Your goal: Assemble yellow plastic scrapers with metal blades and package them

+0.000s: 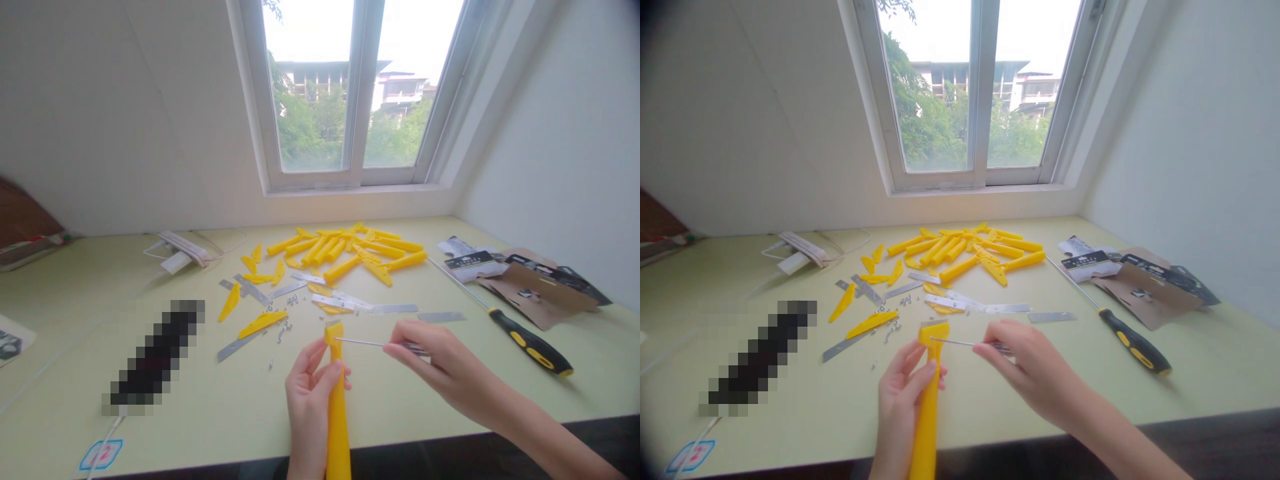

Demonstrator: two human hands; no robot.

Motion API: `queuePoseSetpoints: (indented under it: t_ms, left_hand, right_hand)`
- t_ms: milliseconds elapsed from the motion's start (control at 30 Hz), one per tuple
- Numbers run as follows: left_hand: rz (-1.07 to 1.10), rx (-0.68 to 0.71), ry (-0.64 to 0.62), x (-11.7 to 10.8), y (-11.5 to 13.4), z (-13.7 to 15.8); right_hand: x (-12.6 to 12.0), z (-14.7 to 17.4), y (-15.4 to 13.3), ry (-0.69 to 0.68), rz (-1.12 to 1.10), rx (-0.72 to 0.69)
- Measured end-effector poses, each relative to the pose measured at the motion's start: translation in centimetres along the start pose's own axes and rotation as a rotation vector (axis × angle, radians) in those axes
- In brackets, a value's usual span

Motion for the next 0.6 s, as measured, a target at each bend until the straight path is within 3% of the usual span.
queuePoseSetpoints:
  t_ms: [333, 500, 600]
  left_hand:
    - [-0.136, 0.095, 0.025, 0.9, 0.9, 0.2]
    - [-0.148, 0.064, 0.040, 0.7, 1.0, -0.1]
    - [-0.101, 0.041, 0.039, 0.4, 0.9, -0.3]
  right_hand:
    - [4.1, 0.2, 4.3, -0.111, -0.630, 0.193]
    - [4.0, -0.2, 5.1, -0.072, -0.642, 0.211]
    - [3.1, -0.1, 5.7, -0.020, -0.470, 0.178]
Point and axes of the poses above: each hand's wrist, its own z-axis away from the middle knuckle, its own x-axis out of the palm, y = z × x, the point moved 7 cm from there along -z, towards the middle knuckle, and after that the axes turned 12 degrees about -x, right-handed, at the moved point
